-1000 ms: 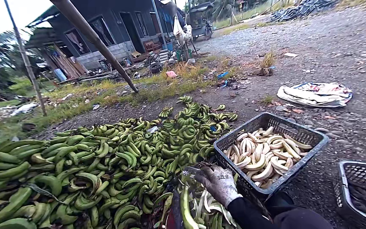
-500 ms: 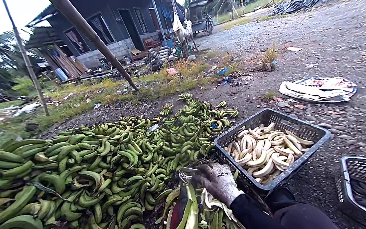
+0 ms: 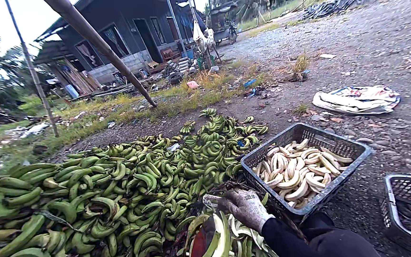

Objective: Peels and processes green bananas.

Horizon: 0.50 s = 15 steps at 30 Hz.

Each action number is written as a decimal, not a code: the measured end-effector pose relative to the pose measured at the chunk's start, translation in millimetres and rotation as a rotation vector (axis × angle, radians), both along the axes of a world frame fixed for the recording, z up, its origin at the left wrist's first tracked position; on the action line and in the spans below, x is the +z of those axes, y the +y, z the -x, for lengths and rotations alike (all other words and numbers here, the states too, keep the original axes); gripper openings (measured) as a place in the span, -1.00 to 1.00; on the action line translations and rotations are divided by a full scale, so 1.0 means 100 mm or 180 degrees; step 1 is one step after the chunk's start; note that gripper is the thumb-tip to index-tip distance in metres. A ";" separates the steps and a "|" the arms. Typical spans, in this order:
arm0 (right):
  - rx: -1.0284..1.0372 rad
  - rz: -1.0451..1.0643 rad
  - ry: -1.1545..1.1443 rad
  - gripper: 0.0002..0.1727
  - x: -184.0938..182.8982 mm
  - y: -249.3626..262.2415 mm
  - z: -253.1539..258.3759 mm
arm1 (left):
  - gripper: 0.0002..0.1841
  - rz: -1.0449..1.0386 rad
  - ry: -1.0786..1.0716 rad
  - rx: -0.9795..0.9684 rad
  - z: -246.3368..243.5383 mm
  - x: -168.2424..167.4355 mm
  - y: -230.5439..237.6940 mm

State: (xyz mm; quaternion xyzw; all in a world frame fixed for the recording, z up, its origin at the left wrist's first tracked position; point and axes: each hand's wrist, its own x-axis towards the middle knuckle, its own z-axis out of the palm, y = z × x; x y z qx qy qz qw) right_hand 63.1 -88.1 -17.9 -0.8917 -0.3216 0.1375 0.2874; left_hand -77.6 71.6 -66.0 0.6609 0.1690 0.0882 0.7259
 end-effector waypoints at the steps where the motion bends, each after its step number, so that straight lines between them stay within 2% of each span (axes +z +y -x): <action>1: -0.0045 -0.0025 0.0044 -0.34 0.02 0.01 0.04 | -0.57 -0.0678 0.0143 0.0192 0.03 0.17 -0.09; 3: 0.0034 -0.0053 0.0130 -0.35 0.06 0.04 0.20 | -0.58 -0.1158 0.0056 0.0966 -0.06 0.32 -0.18; 6: 0.0416 0.0049 -0.0018 -0.33 0.06 0.07 0.38 | -0.58 -0.0608 -0.0641 0.1890 -0.24 0.23 -0.03; 8: 0.1006 0.0186 0.0166 -0.36 0.14 -0.01 0.36 | -0.56 -0.0259 -0.1314 0.2093 -0.29 0.18 0.12; 10: 0.1540 0.0346 0.0714 -0.41 0.21 -0.11 0.30 | -0.53 0.0040 -0.1718 0.2073 -0.33 0.15 0.31; 11: 0.1626 0.0343 0.0917 -0.42 0.21 -0.13 0.30 | -0.52 0.0264 -0.1715 0.2045 -0.35 0.12 0.39; 13: 0.1342 0.0113 0.0932 -0.42 0.12 -0.13 0.35 | -0.51 0.0586 -0.1270 0.2053 -0.37 0.01 0.48; 15: 0.0776 -0.0063 0.0795 -0.38 0.02 -0.05 0.41 | -0.49 0.0355 -0.0734 0.1979 -0.31 -0.12 0.41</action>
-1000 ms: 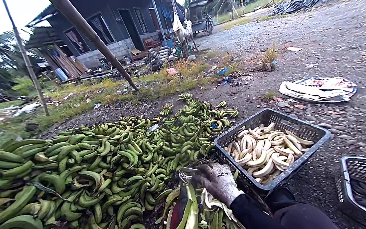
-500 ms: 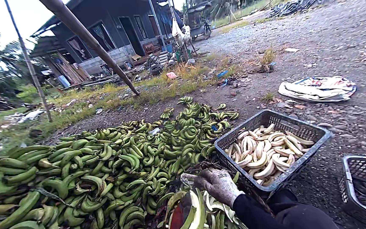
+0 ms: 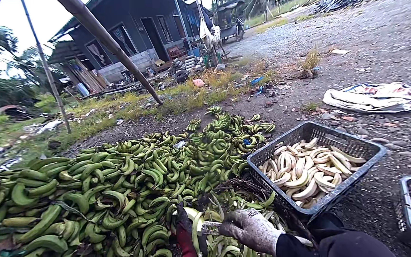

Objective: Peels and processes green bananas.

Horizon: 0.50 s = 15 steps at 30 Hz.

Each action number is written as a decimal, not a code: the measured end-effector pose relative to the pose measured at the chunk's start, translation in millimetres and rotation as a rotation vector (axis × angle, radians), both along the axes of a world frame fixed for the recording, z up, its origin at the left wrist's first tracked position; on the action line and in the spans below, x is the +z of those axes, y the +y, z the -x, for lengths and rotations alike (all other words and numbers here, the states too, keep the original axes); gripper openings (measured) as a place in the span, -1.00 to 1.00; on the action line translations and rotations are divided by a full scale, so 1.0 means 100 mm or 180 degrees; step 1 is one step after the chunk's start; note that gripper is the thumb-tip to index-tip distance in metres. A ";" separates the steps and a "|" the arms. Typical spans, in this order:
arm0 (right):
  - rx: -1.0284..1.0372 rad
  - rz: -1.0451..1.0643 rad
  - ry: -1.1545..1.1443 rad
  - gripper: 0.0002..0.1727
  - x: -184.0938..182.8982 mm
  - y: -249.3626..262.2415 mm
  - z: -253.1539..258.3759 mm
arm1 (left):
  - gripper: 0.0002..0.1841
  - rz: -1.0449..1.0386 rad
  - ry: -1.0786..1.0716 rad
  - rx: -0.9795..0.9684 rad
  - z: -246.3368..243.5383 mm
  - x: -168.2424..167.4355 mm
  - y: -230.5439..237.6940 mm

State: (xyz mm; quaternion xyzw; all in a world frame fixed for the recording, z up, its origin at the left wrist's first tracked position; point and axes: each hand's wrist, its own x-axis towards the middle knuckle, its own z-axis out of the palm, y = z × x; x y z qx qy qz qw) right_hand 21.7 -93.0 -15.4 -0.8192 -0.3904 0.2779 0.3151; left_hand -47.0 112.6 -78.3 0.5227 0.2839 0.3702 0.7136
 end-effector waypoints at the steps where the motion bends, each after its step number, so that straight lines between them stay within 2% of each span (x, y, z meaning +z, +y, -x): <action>1: -0.0257 -0.0002 -0.0047 -0.35 -0.04 0.05 0.01 | -0.51 -0.0189 0.0190 0.0122 -0.02 -0.04 -0.06; 3: -0.0574 -0.0004 -0.0008 -0.31 -0.08 0.09 -0.01 | -0.53 -0.0818 0.0125 0.0178 -0.03 0.09 -0.22; 5: -0.0663 0.0008 -0.0003 -0.31 -0.05 0.08 -0.07 | -0.50 -0.1451 -0.0169 -0.0097 0.03 0.28 -0.36; 8: 0.0002 0.0401 -0.0280 -0.33 0.11 -0.03 -0.17 | -0.52 -0.1657 -0.0385 -0.0243 0.08 0.40 -0.38; 10: 0.0580 0.0960 -0.0427 -0.29 0.18 -0.08 -0.18 | -0.51 -0.1344 -0.0505 -0.0075 0.07 0.41 -0.31; 11: 0.0666 0.1080 -0.0437 -0.27 0.17 -0.09 -0.16 | -0.50 -0.1057 -0.0599 -0.0020 0.05 0.41 -0.25; 15: 0.0057 0.0212 -0.0646 -0.31 0.06 -0.03 -0.02 | -0.51 0.0497 -0.0702 0.0150 0.04 0.34 -0.19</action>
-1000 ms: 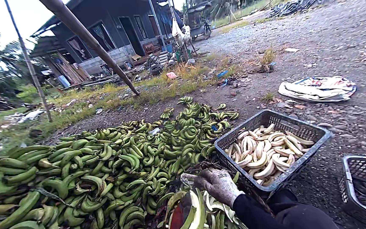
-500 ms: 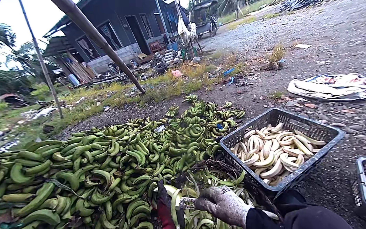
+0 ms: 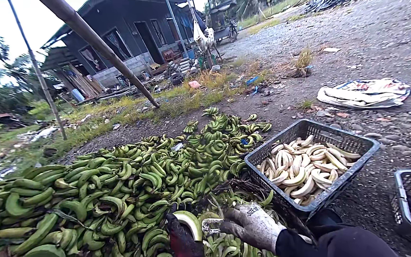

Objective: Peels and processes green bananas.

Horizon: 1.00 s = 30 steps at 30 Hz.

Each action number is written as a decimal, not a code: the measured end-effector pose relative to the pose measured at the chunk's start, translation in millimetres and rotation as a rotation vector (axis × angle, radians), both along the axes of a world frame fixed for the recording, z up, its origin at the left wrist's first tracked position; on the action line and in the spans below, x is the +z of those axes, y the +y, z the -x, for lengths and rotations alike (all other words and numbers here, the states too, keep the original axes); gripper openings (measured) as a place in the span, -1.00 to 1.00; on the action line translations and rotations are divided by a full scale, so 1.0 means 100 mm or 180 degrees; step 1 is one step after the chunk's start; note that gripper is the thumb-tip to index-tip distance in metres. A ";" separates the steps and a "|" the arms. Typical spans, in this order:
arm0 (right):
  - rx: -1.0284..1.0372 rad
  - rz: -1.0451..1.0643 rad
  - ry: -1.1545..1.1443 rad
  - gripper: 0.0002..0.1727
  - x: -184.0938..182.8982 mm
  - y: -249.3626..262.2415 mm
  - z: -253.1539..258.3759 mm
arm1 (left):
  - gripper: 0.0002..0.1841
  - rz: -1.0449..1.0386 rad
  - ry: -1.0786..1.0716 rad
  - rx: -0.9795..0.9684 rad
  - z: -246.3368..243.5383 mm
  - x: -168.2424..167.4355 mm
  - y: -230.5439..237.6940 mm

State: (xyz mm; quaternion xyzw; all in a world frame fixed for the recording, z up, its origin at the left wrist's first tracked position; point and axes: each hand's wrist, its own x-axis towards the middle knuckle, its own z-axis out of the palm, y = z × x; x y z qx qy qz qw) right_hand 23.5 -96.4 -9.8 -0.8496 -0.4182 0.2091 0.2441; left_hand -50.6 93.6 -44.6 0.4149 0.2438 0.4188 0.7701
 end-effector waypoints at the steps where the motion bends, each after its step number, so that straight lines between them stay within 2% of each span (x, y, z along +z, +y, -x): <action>1: -0.0098 -0.0209 -0.0073 -0.32 -0.04 0.05 0.05 | -0.48 0.0228 0.0106 0.0027 0.02 -0.04 -0.05; 5: 0.0010 -0.0331 -0.0266 -0.33 -0.22 0.22 0.24 | -0.47 0.0846 0.0151 0.0089 0.04 -0.04 -0.17; 13: 0.0159 -0.0399 -0.0585 -0.33 -0.23 0.31 0.20 | -0.52 0.0979 -0.0025 0.0170 0.01 -0.02 -0.06; 15: 0.0066 -0.0339 -0.0541 -0.33 -0.23 0.34 0.13 | -0.55 0.1019 -0.0144 -0.0258 0.03 -0.05 -0.05; 18: -0.0223 -0.0240 -0.0489 -0.35 -0.13 0.30 -0.07 | -0.42 0.0887 -0.0403 -0.1415 0.04 -0.03 -0.11; 20: -0.0310 -0.0221 -0.0591 -0.36 -0.10 0.25 -0.13 | -0.42 0.0612 -0.0167 -0.1620 0.07 0.00 -0.14; 25: -0.0220 -0.0179 -0.0668 -0.35 -0.09 0.22 -0.11 | -0.50 -0.1041 0.1589 -0.1075 0.11 0.10 -0.19; 27: -0.0257 -0.0093 -0.0300 -0.36 -0.04 0.20 -0.17 | -0.52 -0.1390 0.1951 -0.1273 0.11 0.17 -0.26; 30: -0.0288 0.0025 0.0556 -0.33 0.01 0.12 -0.36 | -0.44 -0.1845 0.2148 -0.1662 0.18 0.20 -0.37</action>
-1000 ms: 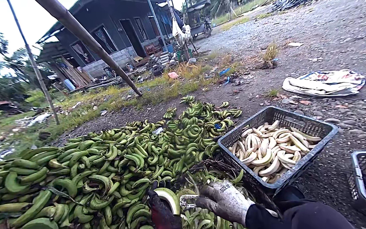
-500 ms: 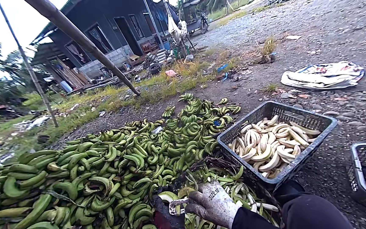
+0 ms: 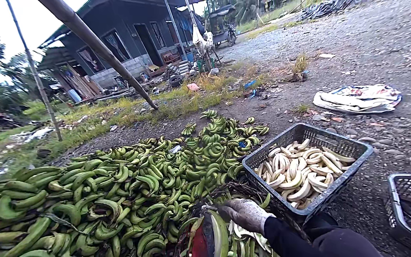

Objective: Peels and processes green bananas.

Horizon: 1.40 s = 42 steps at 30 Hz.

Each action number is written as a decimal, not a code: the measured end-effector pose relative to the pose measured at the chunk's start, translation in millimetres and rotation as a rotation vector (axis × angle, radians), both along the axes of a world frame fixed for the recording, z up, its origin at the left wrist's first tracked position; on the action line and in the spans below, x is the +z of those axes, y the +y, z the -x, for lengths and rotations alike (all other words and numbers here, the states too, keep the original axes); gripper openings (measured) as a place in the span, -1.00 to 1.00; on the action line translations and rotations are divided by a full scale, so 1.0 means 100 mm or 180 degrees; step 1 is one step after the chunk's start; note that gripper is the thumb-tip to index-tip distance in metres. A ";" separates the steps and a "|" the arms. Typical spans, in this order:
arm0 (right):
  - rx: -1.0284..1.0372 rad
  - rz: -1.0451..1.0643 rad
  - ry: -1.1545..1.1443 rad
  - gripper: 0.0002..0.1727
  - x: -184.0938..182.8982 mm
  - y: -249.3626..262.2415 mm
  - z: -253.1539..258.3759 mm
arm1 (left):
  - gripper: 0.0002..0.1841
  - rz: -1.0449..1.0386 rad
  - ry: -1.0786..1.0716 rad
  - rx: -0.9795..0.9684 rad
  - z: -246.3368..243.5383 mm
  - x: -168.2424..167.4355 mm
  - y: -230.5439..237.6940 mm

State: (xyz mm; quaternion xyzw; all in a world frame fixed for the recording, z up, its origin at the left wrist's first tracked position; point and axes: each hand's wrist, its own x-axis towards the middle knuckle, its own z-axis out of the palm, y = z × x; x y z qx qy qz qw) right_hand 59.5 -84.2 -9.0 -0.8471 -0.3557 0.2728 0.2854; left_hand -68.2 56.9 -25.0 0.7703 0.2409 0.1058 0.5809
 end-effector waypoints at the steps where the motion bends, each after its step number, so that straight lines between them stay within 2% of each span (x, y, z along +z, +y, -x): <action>1: -0.0003 0.0029 0.0157 -0.31 0.00 -0.01 -0.04 | -0.45 -0.0269 0.0052 -0.0220 0.03 0.00 0.01; 3: -0.0110 0.0199 0.0189 -0.29 -0.02 -0.02 -0.10 | -0.49 -0.0585 0.0081 -0.0693 0.07 0.04 0.05; 4: -0.0252 0.0224 0.0141 -0.28 -0.05 -0.01 -0.12 | -0.51 -0.0410 0.0051 -0.0789 0.10 0.06 0.04; 5: -0.0444 0.0192 0.0105 -0.26 -0.08 0.00 -0.10 | -0.52 0.0047 -0.0005 -0.0697 0.11 0.07 0.01; 7: -0.0823 -0.0091 -0.0035 -0.27 -0.07 0.03 0.03 | -0.45 0.1689 -0.0254 -0.0206 0.05 0.03 -0.05; 9: -0.0623 -0.0493 -0.0567 -0.35 -0.08 0.03 0.25 | -0.39 0.3086 -0.0636 0.0308 0.00 -0.06 -0.01; 11: 0.0026 -0.0915 -0.1494 -0.42 -0.20 0.02 0.44 | -0.36 0.3847 -0.0956 0.0490 0.01 -0.19 0.13; 13: 0.0404 -0.1167 -0.2102 -0.42 -0.26 0.02 0.54 | -0.33 0.4187 -0.1110 0.0582 -0.01 -0.15 0.18; 15: 0.0352 -0.1226 -0.2351 -0.44 -0.29 0.06 0.55 | -0.36 0.4159 -0.1217 0.0554 -0.02 -0.14 0.18; 17: 0.0160 -0.1194 -0.2357 -0.45 -0.31 0.10 0.49 | -0.41 0.3984 -0.1413 0.0419 -0.01 -0.28 0.21; 19: 0.0141 -0.0866 -0.1829 -0.43 -0.25 0.12 0.43 | -0.49 0.3632 -0.1528 0.0432 0.00 -0.27 0.14; 21: 0.0154 -0.0538 -0.1249 -0.41 -0.17 0.14 0.37 | -0.51 0.3004 -0.1611 0.0430 -0.01 -0.23 0.07; 23: 0.0105 -0.0449 -0.0986 -0.41 -0.17 0.16 0.36 | -0.51 0.2495 -0.1609 0.0523 -0.02 -0.19 0.05; 25: -0.0061 -0.0411 -0.0693 -0.40 -0.17 0.18 0.34 | -0.52 0.1890 -0.1367 0.0575 0.00 -0.18 0.03; 27: -0.0275 -0.0372 -0.0028 -0.37 -0.18 0.18 0.27 | -0.51 0.1277 -0.0996 0.0852 -0.01 -0.14 -0.12; 29: -0.0422 -0.0424 0.0468 -0.34 -0.21 0.16 0.19 | -0.46 0.1013 -0.0777 0.0789 0.00 -0.12 -0.19; 32: -0.0516 -0.0168 0.0122 -0.31 -0.13 0.13 0.26 | -0.39 0.0955 -0.0771 0.0569 -0.02 -0.11 -0.13; 34: -0.0491 -0.0273 -0.0156 -0.31 -0.16 0.13 0.31 | -0.36 0.0407 -0.0625 0.0666 0.02 -0.08 -0.15; 37: -0.0680 -0.0563 0.0185 -0.35 -0.18 0.09 0.24 | -0.47 -0.0485 -0.1001 0.0886 0.01 -0.17 -0.12; 38: -0.0860 -0.0612 0.0442 -0.34 -0.20 0.07 0.18 | -0.53 -0.0400 -0.1070 0.0805 0.03 -0.15 -0.08; 39: -0.1023 -0.0660 0.0602 -0.32 -0.22 0.04 0.13 | -0.58 0.0007 -0.1039 0.0739 0.04 -0.09 -0.04; 40: -0.1107 -0.0696 0.0601 -0.33 -0.20 0.02 0.10 | -0.59 0.0651 -0.0978 0.0671 0.04 -0.03 0.01; 42: -0.0816 -0.0790 0.0075 -0.41 -0.12 -0.03 0.18 | -0.55 0.2334 -0.1024 0.0221 0.05 0.01 0.20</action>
